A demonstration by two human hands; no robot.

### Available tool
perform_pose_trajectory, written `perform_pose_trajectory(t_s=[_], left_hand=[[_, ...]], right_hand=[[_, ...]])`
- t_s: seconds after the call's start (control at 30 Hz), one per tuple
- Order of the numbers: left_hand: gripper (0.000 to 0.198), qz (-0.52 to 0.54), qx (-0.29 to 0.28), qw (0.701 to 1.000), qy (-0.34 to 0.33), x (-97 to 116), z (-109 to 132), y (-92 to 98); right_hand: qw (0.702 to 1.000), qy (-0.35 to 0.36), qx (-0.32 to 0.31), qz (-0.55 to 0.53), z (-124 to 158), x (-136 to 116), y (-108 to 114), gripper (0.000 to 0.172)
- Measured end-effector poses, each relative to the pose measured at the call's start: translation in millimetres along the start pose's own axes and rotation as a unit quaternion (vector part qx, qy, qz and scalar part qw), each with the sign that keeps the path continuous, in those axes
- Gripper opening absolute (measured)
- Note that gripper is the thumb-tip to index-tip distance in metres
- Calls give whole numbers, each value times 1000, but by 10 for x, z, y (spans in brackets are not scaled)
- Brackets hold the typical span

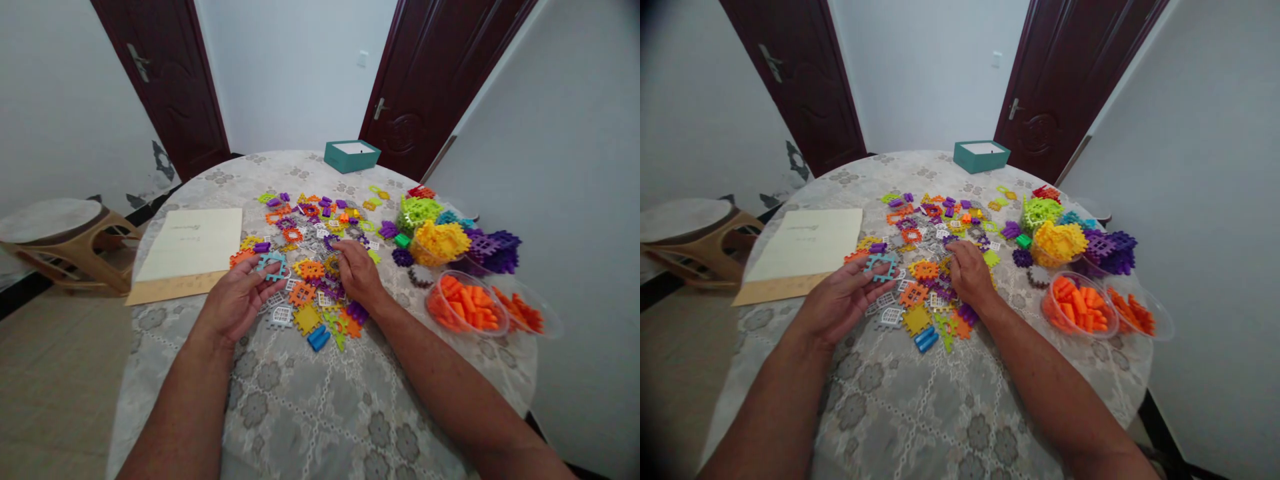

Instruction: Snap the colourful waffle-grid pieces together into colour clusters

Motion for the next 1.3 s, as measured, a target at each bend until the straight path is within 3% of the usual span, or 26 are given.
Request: perform_pose_trajectory(t_s=[0.1,0.2,0.37,0.53,0.67,0.73,0.8,0.97,1.03,1.17,1.3], left_hand=[[40,-28,-24,999,13,-31,11,-46],[36,-70,-64,995,36,-82,22,-126],[40,-130,-126,981,62,-150,20,-217],[48,-160,-150,974,61,-176,36,-216],[47,-172,-163,969,66,-220,66,-234],[49,-174,-167,967,78,-236,80,-252],[52,-178,-159,968,78,-217,77,-255],[58,-167,-110,979,40,-103,4,-166],[59,-160,-91,982,37,-93,-22,-119],[56,-188,-59,980,38,-77,-37,-82],[55,-234,-35,971,39,-30,-45,-84]], right_hand=[[1000,-2,0,-6,-4,-48,19,31],[999,35,-29,-30,-4,-270,9,30],[987,111,-98,-67,-1,-700,-144,54],[991,89,-101,-21,39,-812,-204,54],[992,80,-95,-7,86,-840,-85,50],[994,76,-75,-1,56,-795,122,49],[998,57,-29,16,-16,-669,483,47],[980,-34,122,151,-187,-48,1718,47],[962,-86,140,217,-257,272,2129,49],[882,-263,93,379,-473,985,2734,48],[799,-412,4,438,-704,1580,3031,54]])
Point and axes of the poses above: each hand's wrist, its own z-axis away from the middle knuckle, its own y-axis out of the back of the hand, x = y × z, the point moved 8 cm from there along -z, towards the middle knuckle, and after that the axes turned 5 degrees about -z, right-handed, at the moved point
